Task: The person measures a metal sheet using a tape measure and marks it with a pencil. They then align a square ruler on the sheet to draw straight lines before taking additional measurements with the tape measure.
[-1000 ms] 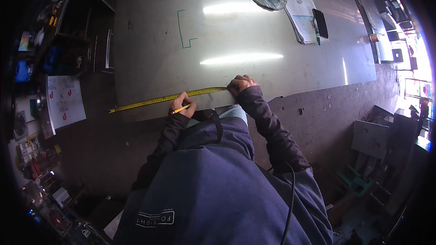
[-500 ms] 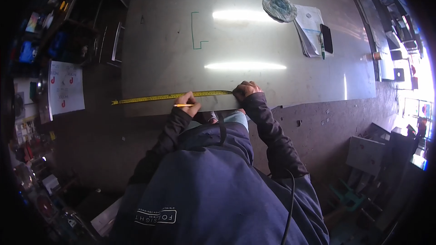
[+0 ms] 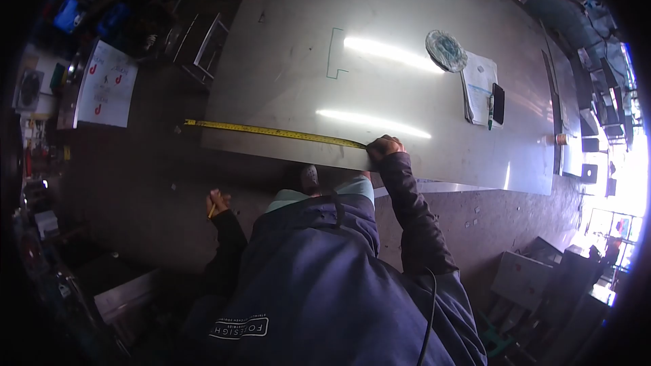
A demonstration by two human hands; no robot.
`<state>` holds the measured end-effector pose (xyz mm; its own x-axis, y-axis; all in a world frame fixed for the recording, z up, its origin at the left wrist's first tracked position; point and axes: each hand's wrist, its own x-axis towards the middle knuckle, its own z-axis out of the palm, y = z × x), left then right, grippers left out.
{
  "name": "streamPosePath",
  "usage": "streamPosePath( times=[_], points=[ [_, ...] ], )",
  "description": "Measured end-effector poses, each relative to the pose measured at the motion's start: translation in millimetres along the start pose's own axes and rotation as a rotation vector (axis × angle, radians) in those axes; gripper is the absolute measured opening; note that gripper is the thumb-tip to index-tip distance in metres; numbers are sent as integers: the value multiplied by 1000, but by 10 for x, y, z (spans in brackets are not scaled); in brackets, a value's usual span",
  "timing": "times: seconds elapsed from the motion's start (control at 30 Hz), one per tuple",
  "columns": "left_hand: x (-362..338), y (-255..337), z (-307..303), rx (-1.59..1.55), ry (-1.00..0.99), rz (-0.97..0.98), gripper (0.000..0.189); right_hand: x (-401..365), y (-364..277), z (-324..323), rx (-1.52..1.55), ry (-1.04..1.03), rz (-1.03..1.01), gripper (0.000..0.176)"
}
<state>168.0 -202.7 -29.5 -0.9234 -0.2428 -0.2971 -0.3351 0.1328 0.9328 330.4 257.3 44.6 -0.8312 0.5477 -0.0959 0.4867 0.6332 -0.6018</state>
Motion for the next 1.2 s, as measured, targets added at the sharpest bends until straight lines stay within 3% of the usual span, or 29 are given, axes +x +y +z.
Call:
streamPosePath(
  times=[0.1,0.13,0.17,0.27,0.3,0.33,0.4,0.47,0.53,0.6,0.73,0.83,0.9,0.97,1.0,1.17,1.2],
  points=[
    [-67,-788,-605,-6,99,-219,33,21,-5,7,19,23,12,17],
    [119,-1712,-1179,825,-135,160,42,45,55,56,5,27,13,17],
    [243,-2420,-1665,1621,-4,686,55,59,86,57,-9,30,15,18],
    [-410,-2612,-1835,1616,-42,225,44,48,38,12,23,4,44,18],
    [-536,-2689,-1813,1860,14,222,46,68,17,23,12,6,58,18],
    [-616,-2743,-1819,1851,37,212,46,103,-8,25,16,6,35,18],
    [-1031,-2547,-1805,1540,-168,247,41,71,26,34,38,34,45,19],
    [-1170,-2380,-1739,1154,-266,140,36,98,92,63,43,13,100,20],
    [-1463,-1762,-1455,310,-34,-148,33,113,-5,57,-16,43,141,20],
    [-1618,-1204,-1386,290,-38,-123,31,115,40,105,-66,101,38,19],
    [-1800,-961,-1734,291,-15,-124,29,76,32,104,-123,85,-13,16],
    [-1786,-1515,-2295,406,35,-137,29,62,193,148,-186,164,-199,17],
    [-1782,-2243,-2722,442,96,-27,33,-39,167,132,-204,220,-286,16],
    [-1885,-2598,-3103,892,-21,-172,32,-209,95,87,-125,198,-130,15],
    [-1947,-2660,-3200,1027,-77,-225,32,-286,139,121,-83,204,-192,13],
    [-2007,-2687,-3342,854,-141,-354,35,-871,77,374,99,237,-169,12],
    [-1925,-2667,-3314,801,-164,-353,35,-962,189,644,73,411,-281,11]
  ],
)
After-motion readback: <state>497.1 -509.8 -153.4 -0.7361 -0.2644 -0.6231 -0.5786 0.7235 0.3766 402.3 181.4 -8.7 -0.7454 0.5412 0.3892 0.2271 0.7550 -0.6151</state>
